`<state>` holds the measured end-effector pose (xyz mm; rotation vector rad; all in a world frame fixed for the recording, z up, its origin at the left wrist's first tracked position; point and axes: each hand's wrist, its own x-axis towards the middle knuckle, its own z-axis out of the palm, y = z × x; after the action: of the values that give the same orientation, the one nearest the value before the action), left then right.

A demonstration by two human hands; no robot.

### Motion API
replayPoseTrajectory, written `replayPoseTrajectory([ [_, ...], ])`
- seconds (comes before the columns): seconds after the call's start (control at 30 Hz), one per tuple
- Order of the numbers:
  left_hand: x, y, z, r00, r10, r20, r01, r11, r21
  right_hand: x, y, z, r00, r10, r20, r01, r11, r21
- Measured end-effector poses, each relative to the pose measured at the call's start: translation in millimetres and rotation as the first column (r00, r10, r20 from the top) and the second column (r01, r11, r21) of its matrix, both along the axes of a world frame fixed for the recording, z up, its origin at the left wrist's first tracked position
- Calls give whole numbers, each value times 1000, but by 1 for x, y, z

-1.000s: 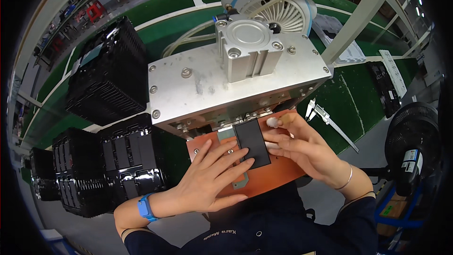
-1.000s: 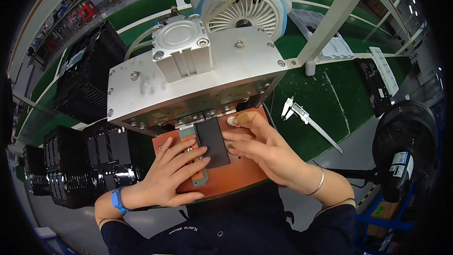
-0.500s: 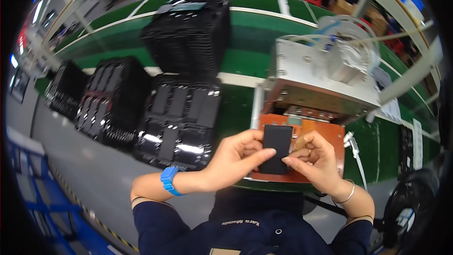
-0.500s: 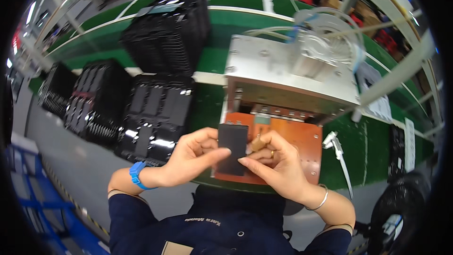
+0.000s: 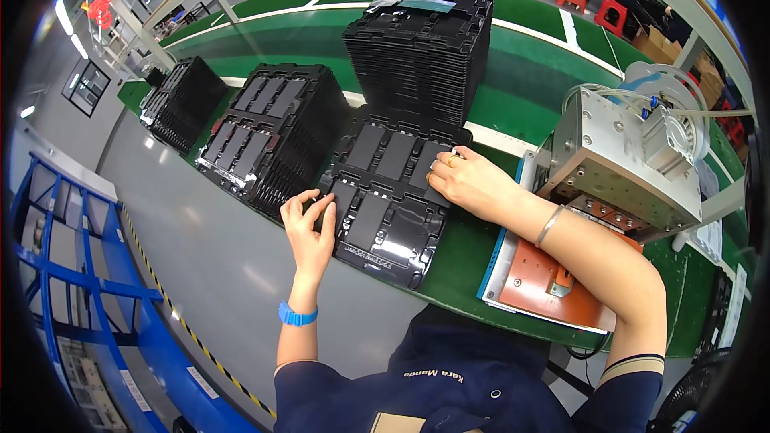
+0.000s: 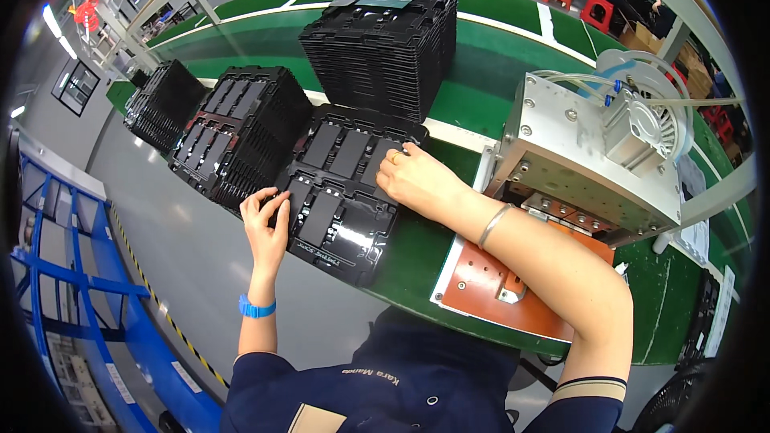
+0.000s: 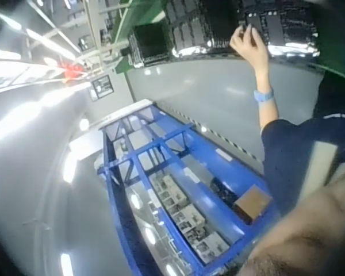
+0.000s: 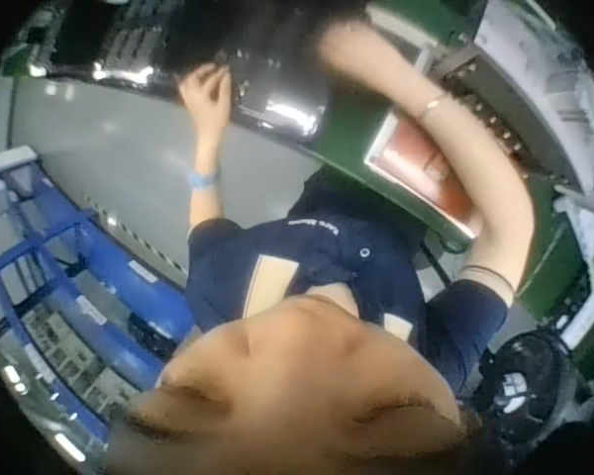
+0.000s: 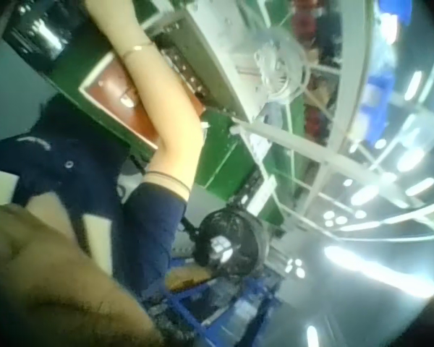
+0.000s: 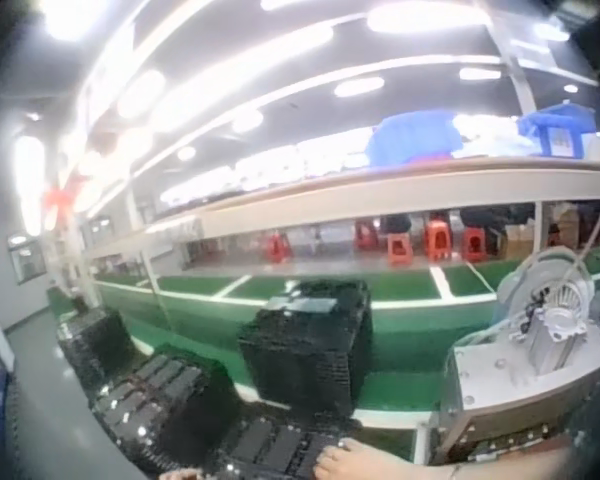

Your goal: The person repeatedly places small black rectangular components into a jig on a workbench, presses them down, and then removes them. They periodically use a caliper to measure the components before placing them back into a stack. The process is repetitive and involves handling the components one at a time.

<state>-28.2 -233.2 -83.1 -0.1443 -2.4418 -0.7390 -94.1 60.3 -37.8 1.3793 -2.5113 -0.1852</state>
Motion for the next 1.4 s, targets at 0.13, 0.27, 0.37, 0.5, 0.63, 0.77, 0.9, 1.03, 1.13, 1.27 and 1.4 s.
replayPoseTrajectory([
  [0.13,8,-8,-4,994,-109,19,110,977,-182,5,0,3,999,0,-47,3,998,55],
  [0.27,7,-16,-8,988,-153,5,152,975,-163,20,10,23,990,10,-141,-20,997,-76],
  [0.37,8,-18,-7,985,-172,8,172,975,-139,70,36,72,974,-26,-223,-30,969,-246],
  [0.5,-1,-20,10,974,-151,-167,142,988,-67,160,99,83,906,-293,-306,187,924,-333],
  [0.63,-2,15,54,932,-282,-228,247,954,-168,214,146,54,869,-493,-52,425,795,-432],
  [0.77,-5,83,86,731,-643,-230,571,760,-309,228,145,42,798,-538,271,600,668,-440],
  [0.9,0,171,106,240,-970,-46,917,242,-317,211,157,47,764,-536,360,640,558,-528],
  [1.03,19,229,90,-30,-960,279,986,-74,-149,193,153,35,778,-570,265,605,565,-562],
  [1.13,19,237,84,-64,-923,379,978,-133,-160,191,154,28,782,-587,209,598,611,-519],
  [1.27,20,237,81,-72,-926,371,983,-129,-129,188,151,31,778,-601,182,603,635,-482],
  [1.4,19,237,78,-64,-931,360,985,-116,-124,186,150,30,733,-638,237,652,559,-511],
])
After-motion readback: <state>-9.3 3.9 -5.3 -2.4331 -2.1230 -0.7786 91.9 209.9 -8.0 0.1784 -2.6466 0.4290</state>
